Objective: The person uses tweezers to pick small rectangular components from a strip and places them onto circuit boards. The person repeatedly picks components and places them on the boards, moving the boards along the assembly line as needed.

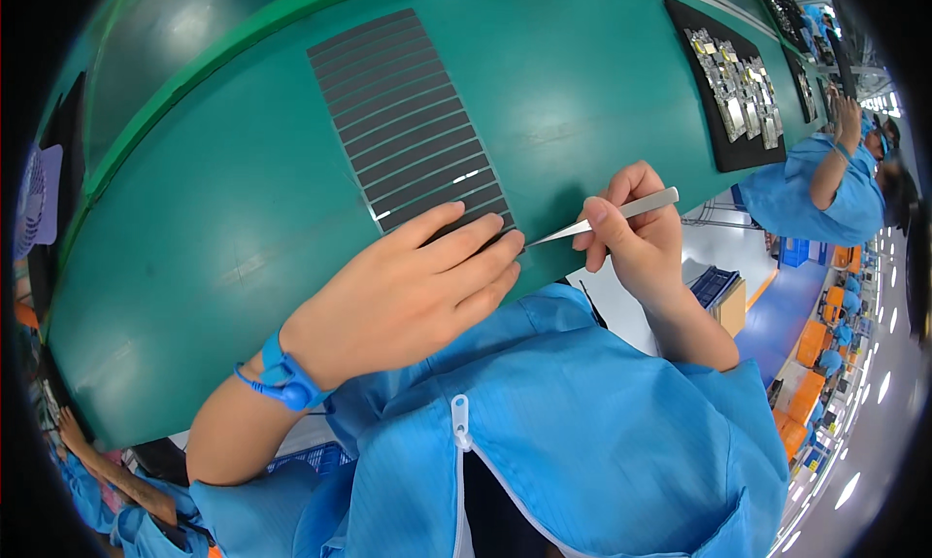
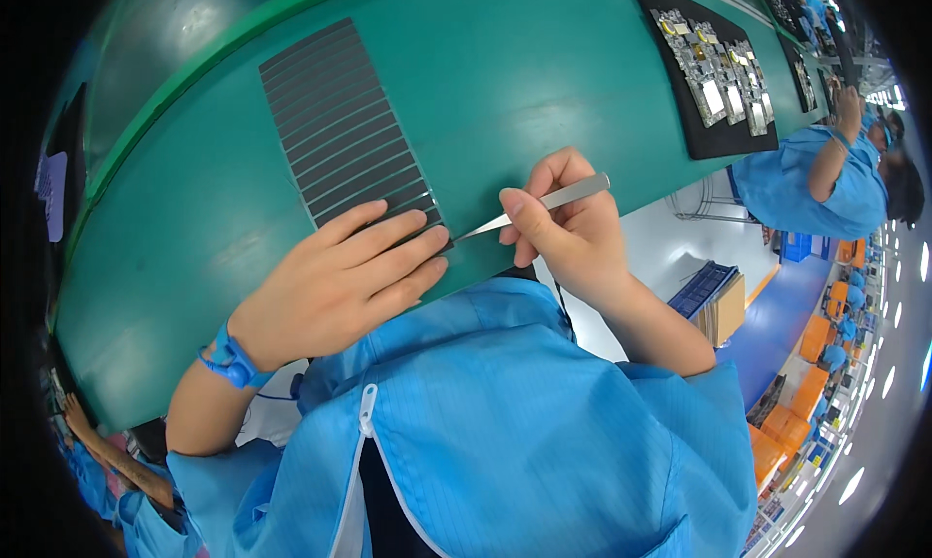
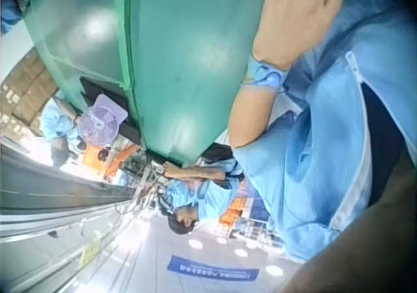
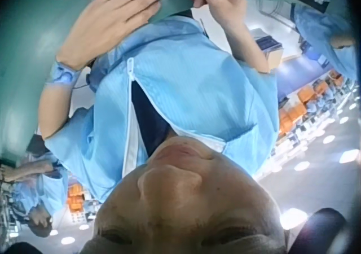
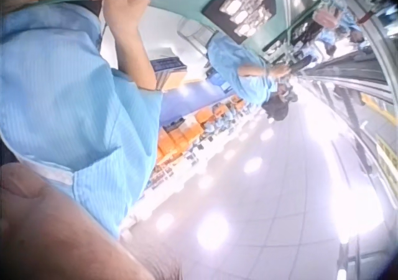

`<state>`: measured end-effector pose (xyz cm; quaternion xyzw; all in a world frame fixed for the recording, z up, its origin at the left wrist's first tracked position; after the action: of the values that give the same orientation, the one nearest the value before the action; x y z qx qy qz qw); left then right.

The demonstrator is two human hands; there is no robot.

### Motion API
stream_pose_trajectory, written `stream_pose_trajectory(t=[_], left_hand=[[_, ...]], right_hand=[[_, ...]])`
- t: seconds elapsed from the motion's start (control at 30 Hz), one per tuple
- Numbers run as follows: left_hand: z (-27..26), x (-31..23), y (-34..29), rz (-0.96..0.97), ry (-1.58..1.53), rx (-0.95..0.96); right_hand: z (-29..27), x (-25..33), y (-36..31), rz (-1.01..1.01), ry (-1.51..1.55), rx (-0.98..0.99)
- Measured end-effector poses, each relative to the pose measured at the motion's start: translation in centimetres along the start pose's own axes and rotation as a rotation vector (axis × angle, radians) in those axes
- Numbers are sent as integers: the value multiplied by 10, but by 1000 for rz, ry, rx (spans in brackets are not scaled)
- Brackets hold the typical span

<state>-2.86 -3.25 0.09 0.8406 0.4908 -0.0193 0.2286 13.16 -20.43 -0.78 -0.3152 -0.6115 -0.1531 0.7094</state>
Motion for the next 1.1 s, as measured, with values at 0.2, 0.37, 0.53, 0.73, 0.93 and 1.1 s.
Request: stream_pose_trajectory(t=[0.2, 0.37, 0.53, 0.73, 0.93, 1.1], left_hand=[[8, 4, 2, -14, -51, 18], [7, 3, 3, -33, -88, 18], [8, 4, 2, -40, -106, 23], [9, 5, 2, -20, -89, 15], [9, 5, 4, -53, -139, -24], [9, 6, 5, -54, -140, -29]], right_hand=[[0, 0, -1, -5, -46, -32], [1, -1, 0, -25, -61, -34], [-2, -3, 0, -24, 12, 5], [-2, -3, -1, -62, -7, 23], [0, -3, -2, -77, -2, 19], [-5, -6, -2, -135, 17, 80]])
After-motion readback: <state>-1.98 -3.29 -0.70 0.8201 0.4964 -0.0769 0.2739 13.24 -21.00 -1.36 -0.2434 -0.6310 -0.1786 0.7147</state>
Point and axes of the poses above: each hand's wrist, its own y-axis towards the middle knuckle, its own z-axis out of the palm, x = y × z, the point moved 2 cm from there along y, towards the middle knuckle, and after that the axes turned 4 degrees about z, right-handed, at the moved point
